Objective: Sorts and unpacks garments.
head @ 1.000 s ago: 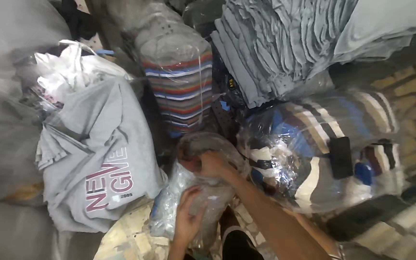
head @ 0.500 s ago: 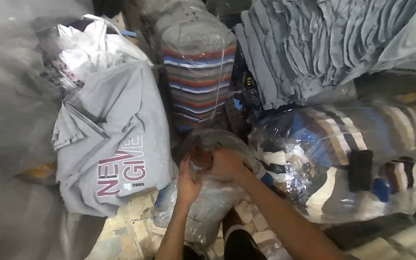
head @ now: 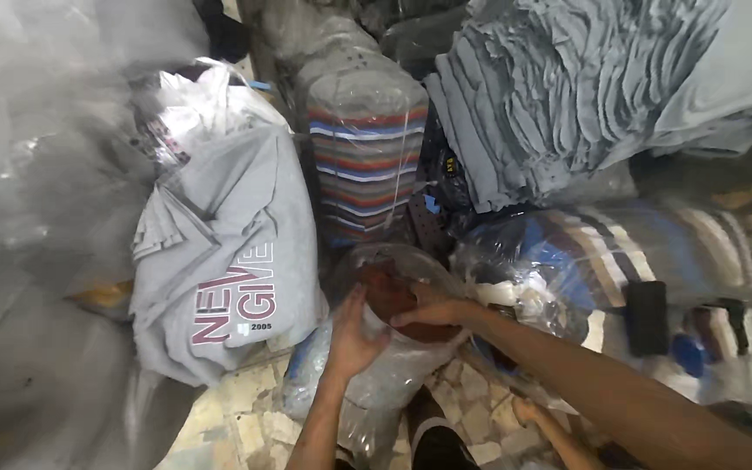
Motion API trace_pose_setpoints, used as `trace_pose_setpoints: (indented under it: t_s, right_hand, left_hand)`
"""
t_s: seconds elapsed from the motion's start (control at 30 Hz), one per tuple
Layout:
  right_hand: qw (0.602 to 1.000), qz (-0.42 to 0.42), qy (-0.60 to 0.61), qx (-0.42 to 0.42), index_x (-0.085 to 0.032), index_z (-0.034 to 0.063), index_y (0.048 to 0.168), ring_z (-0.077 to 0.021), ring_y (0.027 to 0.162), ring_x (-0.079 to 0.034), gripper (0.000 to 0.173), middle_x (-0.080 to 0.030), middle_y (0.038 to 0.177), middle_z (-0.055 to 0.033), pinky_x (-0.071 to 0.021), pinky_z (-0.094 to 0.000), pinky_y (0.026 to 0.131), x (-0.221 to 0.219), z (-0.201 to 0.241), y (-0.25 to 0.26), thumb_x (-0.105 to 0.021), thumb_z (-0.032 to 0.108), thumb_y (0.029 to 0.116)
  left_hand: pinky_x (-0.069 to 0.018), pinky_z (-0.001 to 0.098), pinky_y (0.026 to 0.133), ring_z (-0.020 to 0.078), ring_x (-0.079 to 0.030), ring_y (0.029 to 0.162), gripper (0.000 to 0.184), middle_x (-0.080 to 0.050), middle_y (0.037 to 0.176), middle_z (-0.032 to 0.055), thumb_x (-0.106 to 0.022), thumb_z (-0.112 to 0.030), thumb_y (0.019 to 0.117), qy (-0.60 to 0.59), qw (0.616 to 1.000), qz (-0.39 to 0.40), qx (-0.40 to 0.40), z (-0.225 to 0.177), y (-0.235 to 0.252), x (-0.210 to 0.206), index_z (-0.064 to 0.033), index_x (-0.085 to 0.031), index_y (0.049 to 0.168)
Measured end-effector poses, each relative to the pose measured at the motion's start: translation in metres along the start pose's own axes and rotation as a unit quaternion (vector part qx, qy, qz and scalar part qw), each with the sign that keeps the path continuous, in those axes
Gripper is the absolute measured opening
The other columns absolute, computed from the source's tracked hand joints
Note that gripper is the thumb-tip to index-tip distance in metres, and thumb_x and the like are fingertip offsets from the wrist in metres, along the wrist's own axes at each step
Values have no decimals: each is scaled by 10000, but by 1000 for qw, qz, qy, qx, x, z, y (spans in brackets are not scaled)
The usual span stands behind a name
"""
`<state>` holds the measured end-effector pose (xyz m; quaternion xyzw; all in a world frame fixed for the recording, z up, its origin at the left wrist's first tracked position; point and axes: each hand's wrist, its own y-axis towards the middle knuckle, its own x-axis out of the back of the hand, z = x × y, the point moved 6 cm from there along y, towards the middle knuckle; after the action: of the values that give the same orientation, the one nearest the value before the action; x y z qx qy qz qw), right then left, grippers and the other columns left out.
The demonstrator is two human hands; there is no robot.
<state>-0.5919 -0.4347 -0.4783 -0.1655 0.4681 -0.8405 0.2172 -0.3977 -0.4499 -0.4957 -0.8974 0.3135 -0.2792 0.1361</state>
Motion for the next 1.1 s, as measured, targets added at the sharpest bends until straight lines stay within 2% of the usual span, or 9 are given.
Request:
trace_pose_setpoints:
  t_s: [0.1, 0.17, 0.3, 0.43, 0.57, 0.77, 0.87, 0.97, 1.1]
  right_hand:
    - [997, -41, 12, 58, -528, 72, 1427, -222, 1196, -634, 709, -647, 1305, -146, -506, -442, 1063, -10, 3, -23, -823, 373, 856]
    - [993, -79, 14, 84, -575, 82, 1381, -208, 1158, -656, 662, -677, 1255, -125, -525, -447, 1039, -14, -3, -35, -816, 389, 845]
    - [987, -119, -21, 109, -556, 129, 1433, -213, 1104, -690, 716, -713, 1201, -108, -554, -480, 997, -18, -15, -68, -794, 465, 847]
    - [976, -150, -106, 118, -642, 125, 1289, -236, 970, -712, 603, -726, 1067, -100, -593, -499, 874, -19, -10, -91, -812, 471, 825]
    - [966, -181, -167, 81, -640, 89, 1223, -284, 926, -699, 629, -704, 1022, -128, -582, -533, 838, -9, -4, -82, -819, 500, 781]
    - [942, -168, -288, -38, -440, 195, 1552, -395, 1148, -666, 1062, -573, 1464, -150, -536, -622, 946, 9, -50, -62, -872, 621, 681]
    - [956, -162, -242, 29, -661, 68, 1320, -420, 1093, -674, 717, -706, 1174, -216, -517, -635, 959, -6, -48, -68, -881, 386, 717]
    - [928, -247, -220, 170, -749, 10, 1054, -413, 848, -729, 514, -747, 932, -192, -570, -651, 744, -28, -38, -109, -901, 238, 620]
    - [905, -300, -222, 206, -748, 13, 968, -362, 758, -733, 422, -747, 872, -150, -582, -605, 655, -41, -32, -144, -878, 189, 607]
  left_hand:
    - [-130, 620, 1264, 335, -156, 1579, 1456, -228, 1692, 155, -831, -808, 508, 128, 988, 87, -15, -22, 20, 4, -84, -250, 1631]
    - [-42, 623, 1267, 302, -204, 1570, 1341, -349, 1653, 94, -837, -781, 525, 186, 967, 167, -45, -34, 40, -1, -138, -355, 1599]
    - [-329, 531, 1180, 262, -611, 1248, 756, -685, 1297, 68, -882, -512, 692, 226, 917, 262, -199, -70, 47, -26, -131, -658, 1305]
    - [-416, 539, 1120, 274, -650, 1164, 619, -710, 1198, 75, -929, -358, 650, 176, 915, 189, -311, -79, 26, -25, -133, -708, 1183]
    - [-429, 575, 1087, 323, -626, 1207, 810, -671, 1277, 134, -926, -352, 652, 174, 925, 230, -249, -80, 38, -21, -99, -597, 1348]
    - [-505, 612, 961, 368, -655, 1128, 699, -704, 1189, 159, -854, -397, 754, 223, 905, 332, -142, -79, 54, -36, -174, -613, 1371]
    - [-506, 612, 951, 359, -656, 1130, 622, -712, 1183, 144, -855, -352, 748, 211, 913, 327, -126, -87, 27, -26, -160, -665, 1309]
    - [-518, 599, 939, 325, -685, 1074, 574, -741, 1120, 100, -889, -252, 690, 186, 919, 304, -168, -103, -9, -17, -164, -712, 1228]
    - [-521, 557, 959, 276, -707, 1026, 564, -759, 1088, 52, -897, -184, 651, 160, 916, 298, -214, -120, -32, -15, -168, -732, 1190]
